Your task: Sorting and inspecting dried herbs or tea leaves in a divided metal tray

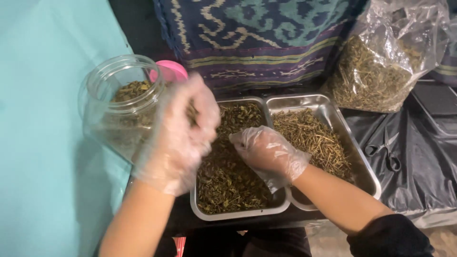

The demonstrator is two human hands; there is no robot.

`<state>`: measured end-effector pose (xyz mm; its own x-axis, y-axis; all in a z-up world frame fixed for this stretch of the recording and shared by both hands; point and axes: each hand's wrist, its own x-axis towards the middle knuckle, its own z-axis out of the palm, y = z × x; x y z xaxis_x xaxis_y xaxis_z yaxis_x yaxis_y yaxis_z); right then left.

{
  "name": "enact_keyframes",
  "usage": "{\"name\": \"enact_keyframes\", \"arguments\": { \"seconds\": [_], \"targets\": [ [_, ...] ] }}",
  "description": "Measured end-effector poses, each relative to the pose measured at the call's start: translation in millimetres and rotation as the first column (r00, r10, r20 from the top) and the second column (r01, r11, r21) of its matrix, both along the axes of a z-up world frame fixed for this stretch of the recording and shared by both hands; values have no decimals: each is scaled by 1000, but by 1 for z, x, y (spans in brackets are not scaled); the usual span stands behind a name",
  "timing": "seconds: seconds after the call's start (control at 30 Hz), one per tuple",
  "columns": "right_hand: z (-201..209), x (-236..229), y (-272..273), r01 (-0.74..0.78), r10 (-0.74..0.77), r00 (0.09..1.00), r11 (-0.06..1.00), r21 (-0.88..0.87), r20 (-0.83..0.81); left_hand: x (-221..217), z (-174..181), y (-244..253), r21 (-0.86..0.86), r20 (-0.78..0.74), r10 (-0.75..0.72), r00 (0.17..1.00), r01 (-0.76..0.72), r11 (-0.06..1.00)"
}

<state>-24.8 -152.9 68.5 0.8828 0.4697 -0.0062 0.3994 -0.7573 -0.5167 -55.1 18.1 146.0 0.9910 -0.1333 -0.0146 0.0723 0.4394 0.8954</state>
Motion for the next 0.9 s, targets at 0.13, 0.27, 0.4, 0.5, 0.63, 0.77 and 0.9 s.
{"name": "enact_keyframes", "arguments": {
  "seconds": [0.13, 0.27, 0.4, 0.5, 0.63, 0.77, 0.9],
  "targets": [
    [-11, 9, -7, -124, 169, 976, 950, -286, 140, -5, 43, 38, 40, 526, 224, 820, -287, 957],
    [-23, 10, -13, -70, 165, 946, 945, -320, 280, 58, 41, 111, 325, 41, 450, 892, -438, 838],
    [-22, 0, -24, -205, 492, 804, 756, -622, 334, 39, 50, 89, 695, 177, 437, 882, -427, 578],
    [-28, 7, -26, -173, 574, 769, 610, -773, 281, 42, 43, 98, 808, 247, 397, 884, -414, 420],
    [-9, 6, -12, -177, 333, 935, 733, -656, 121, 69, 26, 117, 646, 246, 448, 860, -490, 586],
    [30, -19, -2, -36, 31, 999, 976, -216, -28, 51, 41, 95, 781, 269, 473, 839, -477, 403],
    [-20, 5, -18, -342, 388, 900, 911, -229, 197, 86, 12, 133, 257, 552, -523, 650, -729, -635]
  ]
}}
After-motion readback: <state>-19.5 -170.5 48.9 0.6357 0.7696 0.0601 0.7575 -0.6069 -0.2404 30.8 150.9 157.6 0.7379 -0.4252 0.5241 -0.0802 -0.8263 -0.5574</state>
